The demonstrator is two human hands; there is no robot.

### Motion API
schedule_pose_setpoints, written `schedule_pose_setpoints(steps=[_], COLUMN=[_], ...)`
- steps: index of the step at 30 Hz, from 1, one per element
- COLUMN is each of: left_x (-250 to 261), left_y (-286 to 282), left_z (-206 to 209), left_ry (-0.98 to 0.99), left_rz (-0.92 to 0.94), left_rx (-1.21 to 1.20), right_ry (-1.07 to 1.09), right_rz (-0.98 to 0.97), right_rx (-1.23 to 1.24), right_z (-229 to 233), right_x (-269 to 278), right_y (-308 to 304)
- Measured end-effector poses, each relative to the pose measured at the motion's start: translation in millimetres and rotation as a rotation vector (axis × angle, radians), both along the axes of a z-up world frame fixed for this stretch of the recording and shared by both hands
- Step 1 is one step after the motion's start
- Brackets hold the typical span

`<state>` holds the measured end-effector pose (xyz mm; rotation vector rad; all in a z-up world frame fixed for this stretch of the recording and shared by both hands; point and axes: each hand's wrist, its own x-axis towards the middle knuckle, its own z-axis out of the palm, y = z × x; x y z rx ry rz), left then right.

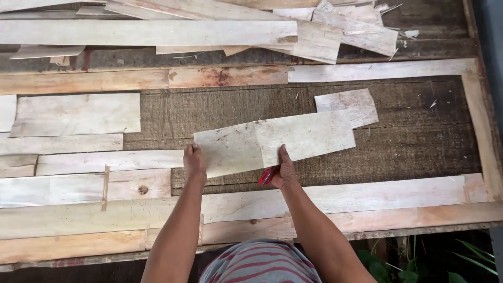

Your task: Cutting and sizing thin wood veneers using a utility knife on a workbench.

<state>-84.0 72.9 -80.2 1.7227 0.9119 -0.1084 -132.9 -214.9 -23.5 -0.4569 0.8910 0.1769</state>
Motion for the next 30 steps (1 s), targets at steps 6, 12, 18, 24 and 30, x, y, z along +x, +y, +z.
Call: schedule_pose_setpoints(steps=[6,12,18,24,30], left_x=[-2.8,-14.3,-31.6,-36.5,-35.3], left_y=[-46.3,-55.8,-37.9,-46.0,-78.5], left_z=[-16.9,0.2,75.9,84.8,145.3], left_ry=[0.044,0.067,-0.081,-0.145,-0.095], left_rz=[0.001,-0.003,-0.082,-0.119,-0.244], left_rx=[-0.143,-0.132,0.031,0.084,0.167], right_ry=[-0.202,-0.224,-0.055,-0.061,-0.027], right_rz=[0.054,0.105,0.221,0.314,0.392], right_rx=[0.142,-0.161,-0.875,-1.073,-1.264], right_z=[41.5,15.1,14.5,-21.3,-13.6], right_x=[3.0,-5.1,-9.1,-20.1,-0.5], right_y=[4.6,-22.9,-39.1,-33.9,-27.7])
